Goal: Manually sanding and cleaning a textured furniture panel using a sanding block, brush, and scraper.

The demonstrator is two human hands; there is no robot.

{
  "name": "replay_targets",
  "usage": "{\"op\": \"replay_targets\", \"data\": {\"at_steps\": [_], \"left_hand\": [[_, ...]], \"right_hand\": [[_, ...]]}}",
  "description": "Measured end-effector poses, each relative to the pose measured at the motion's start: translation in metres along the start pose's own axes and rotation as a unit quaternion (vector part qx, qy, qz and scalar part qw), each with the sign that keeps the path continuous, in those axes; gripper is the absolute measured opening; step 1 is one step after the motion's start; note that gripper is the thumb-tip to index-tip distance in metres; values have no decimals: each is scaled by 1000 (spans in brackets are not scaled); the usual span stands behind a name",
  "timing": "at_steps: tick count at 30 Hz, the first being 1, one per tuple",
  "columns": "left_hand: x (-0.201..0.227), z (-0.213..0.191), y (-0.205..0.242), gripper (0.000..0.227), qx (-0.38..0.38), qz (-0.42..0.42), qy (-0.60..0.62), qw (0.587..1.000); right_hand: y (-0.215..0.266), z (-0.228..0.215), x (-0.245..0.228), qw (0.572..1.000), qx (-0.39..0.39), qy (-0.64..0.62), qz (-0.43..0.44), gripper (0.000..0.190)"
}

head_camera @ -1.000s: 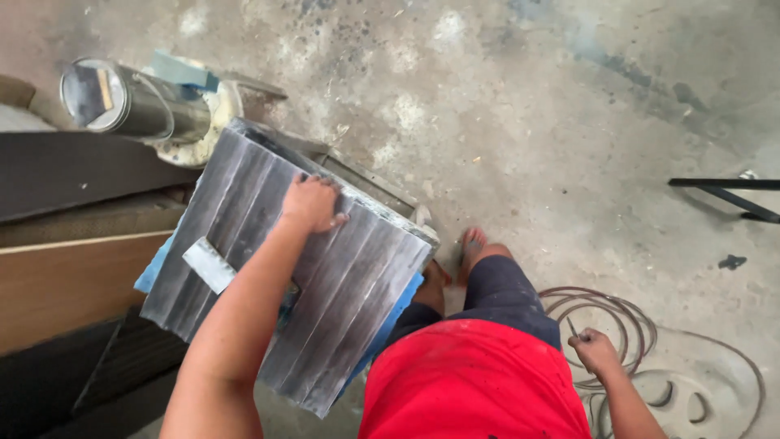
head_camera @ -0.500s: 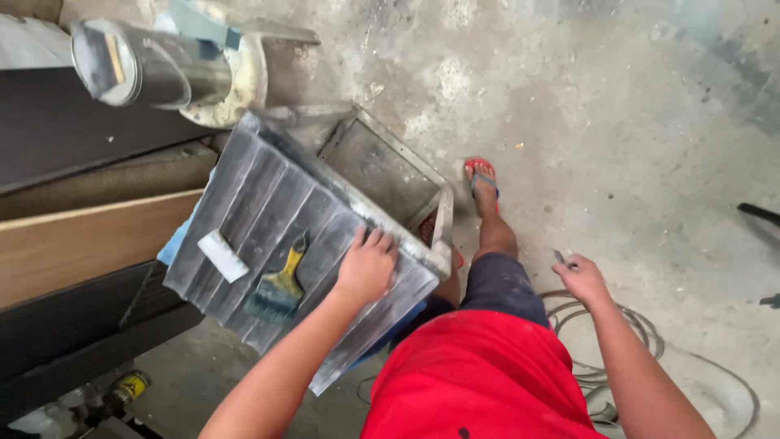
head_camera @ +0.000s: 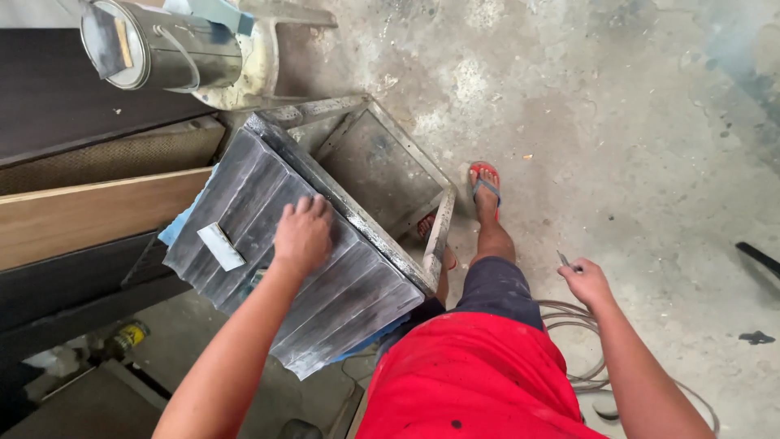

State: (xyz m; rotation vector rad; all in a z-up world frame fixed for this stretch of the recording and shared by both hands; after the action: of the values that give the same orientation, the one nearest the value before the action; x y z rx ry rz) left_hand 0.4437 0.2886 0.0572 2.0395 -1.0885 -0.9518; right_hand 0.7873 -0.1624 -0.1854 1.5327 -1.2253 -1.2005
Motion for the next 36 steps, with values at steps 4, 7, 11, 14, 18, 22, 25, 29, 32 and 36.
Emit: {"op": "replay_targets", "data": {"at_steps": [4,7,11,14,18,22,25,29,32,36], "left_hand": [[36,-33,23,36,-17,80,46,996],[59,-20,30,43,-31,120,58,991],[38,-58,33,54,-71,97,79,990],[6,-37,15,55,-77,51,67,994],[-10,-22,4,62,-62,7,45,997],[8,0,12,61,-67,31,122,990],[13,9,23,63,-51,43,232,971],[-2,-1,45,54,90,-81,450,885],[11,51,59,53,220,-195,496,817],[53,66,87,49,231,-191,544,784]], "right_hand": [[-7,6,18,1000,-8,14,18,49],[-8,7,7,999,-16,36,5,48],[-11,6,-45,995,-28,74,-63,48],[12,-4,-122,989,-45,78,-120,42],[17,4,-177,983,-47,53,-167,40],[50,14,-240,967,-72,41,-241,40],[53,47,-272,919,-100,13,-381,47],[65,122,-306,821,-123,-40,-556,39],[90,161,-332,785,-103,6,-611,45],[107,190,-352,793,-86,43,-601,47]]}}
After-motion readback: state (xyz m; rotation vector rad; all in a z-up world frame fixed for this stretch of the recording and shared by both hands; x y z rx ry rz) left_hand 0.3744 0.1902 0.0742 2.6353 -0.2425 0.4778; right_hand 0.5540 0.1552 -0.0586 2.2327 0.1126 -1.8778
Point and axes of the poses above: each hand's wrist, its own y-axis away from the middle knuckle, its own z-axis out of the palm, x = y × z, the point moved 1 cm from there along -y, towards the middle knuckle, and after that the axes turned 7 degrees about -x, right-handed, at the moved point
